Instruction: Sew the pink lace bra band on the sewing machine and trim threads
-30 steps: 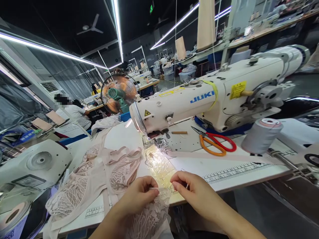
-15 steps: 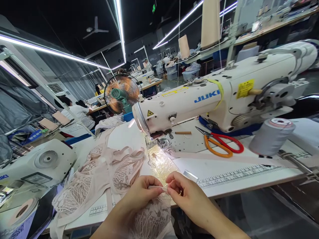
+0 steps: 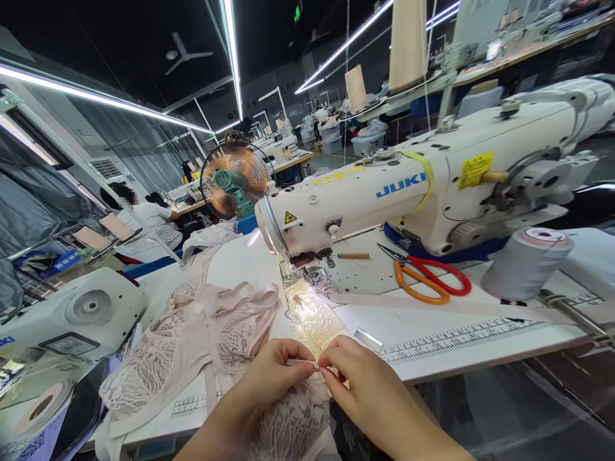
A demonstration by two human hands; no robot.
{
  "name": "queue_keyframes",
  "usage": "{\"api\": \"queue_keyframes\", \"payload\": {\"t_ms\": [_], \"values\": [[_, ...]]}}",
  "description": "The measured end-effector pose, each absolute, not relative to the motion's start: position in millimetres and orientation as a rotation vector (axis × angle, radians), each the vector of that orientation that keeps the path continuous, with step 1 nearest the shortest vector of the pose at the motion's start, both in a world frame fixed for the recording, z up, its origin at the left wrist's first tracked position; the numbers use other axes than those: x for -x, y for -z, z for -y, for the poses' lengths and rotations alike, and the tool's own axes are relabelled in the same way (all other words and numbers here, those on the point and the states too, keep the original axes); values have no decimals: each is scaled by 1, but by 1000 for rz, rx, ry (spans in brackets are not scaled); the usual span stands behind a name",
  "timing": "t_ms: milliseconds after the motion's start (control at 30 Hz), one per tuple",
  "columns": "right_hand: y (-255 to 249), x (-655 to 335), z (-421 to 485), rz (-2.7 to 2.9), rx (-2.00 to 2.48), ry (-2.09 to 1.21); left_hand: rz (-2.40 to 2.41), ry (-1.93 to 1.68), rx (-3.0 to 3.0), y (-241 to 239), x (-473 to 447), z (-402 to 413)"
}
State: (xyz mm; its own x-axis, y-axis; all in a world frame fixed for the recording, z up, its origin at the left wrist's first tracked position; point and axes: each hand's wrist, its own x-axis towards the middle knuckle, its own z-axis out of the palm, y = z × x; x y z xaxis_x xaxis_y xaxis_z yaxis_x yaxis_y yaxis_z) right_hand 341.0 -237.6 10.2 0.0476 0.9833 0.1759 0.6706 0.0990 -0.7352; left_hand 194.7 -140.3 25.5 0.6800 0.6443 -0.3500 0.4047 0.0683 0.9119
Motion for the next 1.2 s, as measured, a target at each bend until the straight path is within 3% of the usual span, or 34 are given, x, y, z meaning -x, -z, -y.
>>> {"api": "queue_keyframes", "payload": {"t_ms": [300,1200], "values": [[-13,-334,235,1833,1775,-256,-921,-227,-1636,-31,-199,143],[-13,-338,244,1835,1529,-471,-906,-257,-1702,-30,-201,143]]}}
